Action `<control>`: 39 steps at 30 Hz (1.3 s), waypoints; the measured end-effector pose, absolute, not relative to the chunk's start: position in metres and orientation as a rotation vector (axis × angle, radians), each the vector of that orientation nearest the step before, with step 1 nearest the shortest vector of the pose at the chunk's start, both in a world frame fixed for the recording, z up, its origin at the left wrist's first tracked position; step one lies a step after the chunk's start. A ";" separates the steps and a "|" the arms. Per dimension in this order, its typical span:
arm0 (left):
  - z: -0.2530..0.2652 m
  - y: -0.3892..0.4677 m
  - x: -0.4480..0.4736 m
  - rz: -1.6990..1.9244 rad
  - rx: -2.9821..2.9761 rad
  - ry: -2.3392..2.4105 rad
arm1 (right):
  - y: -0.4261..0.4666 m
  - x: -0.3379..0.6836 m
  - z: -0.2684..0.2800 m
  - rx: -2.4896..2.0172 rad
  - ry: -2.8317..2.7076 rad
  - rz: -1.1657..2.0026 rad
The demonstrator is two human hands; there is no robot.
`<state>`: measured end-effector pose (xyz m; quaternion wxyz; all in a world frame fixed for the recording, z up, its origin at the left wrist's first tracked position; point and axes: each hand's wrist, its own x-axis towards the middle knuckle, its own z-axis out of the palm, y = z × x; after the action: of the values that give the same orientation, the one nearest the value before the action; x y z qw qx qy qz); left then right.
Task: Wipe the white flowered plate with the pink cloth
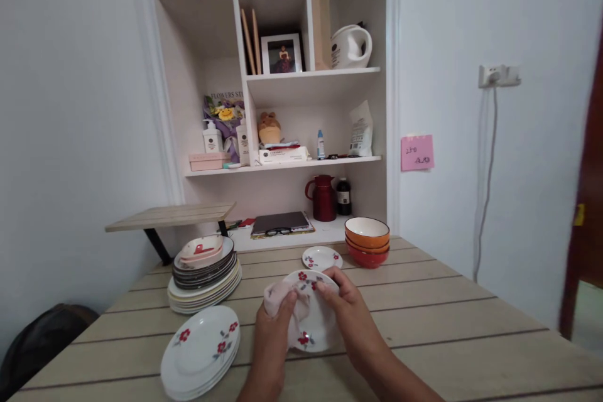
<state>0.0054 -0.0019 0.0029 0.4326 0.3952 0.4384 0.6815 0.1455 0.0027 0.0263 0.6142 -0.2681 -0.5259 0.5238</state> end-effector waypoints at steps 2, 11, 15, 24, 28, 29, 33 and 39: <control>0.000 0.000 0.007 1.686 0.934 1.046 | 0.002 0.142 0.025 -0.573 -1.070 1.284; -0.004 -0.004 0.016 1.665 0.702 0.819 | 0.006 0.128 0.015 -0.562 -0.783 1.424; -0.003 -0.002 0.011 1.778 0.817 0.997 | 0.010 0.148 0.024 -0.708 -1.164 1.102; 0.000 -0.007 0.010 1.858 1.651 1.137 | 0.000 0.168 0.042 -0.869 -1.947 0.241; 0.003 -0.010 0.015 1.912 1.540 1.162 | 0.000 0.165 0.042 -0.846 -1.895 0.295; 0.003 -0.009 0.015 1.923 1.482 1.181 | 0.000 0.163 0.041 -0.826 -1.865 0.350; 0.001 -0.004 0.011 1.928 1.274 1.280 | 0.004 0.153 0.033 -0.793 -1.645 0.712; 0.005 -0.003 0.010 1.880 1.081 1.336 | 0.003 0.141 0.024 -0.600 -1.167 1.216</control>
<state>0.0096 -0.0027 0.0050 0.2929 0.4058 0.5017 0.7056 0.1406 0.0031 0.0243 0.6258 -0.2615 -0.5088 0.5302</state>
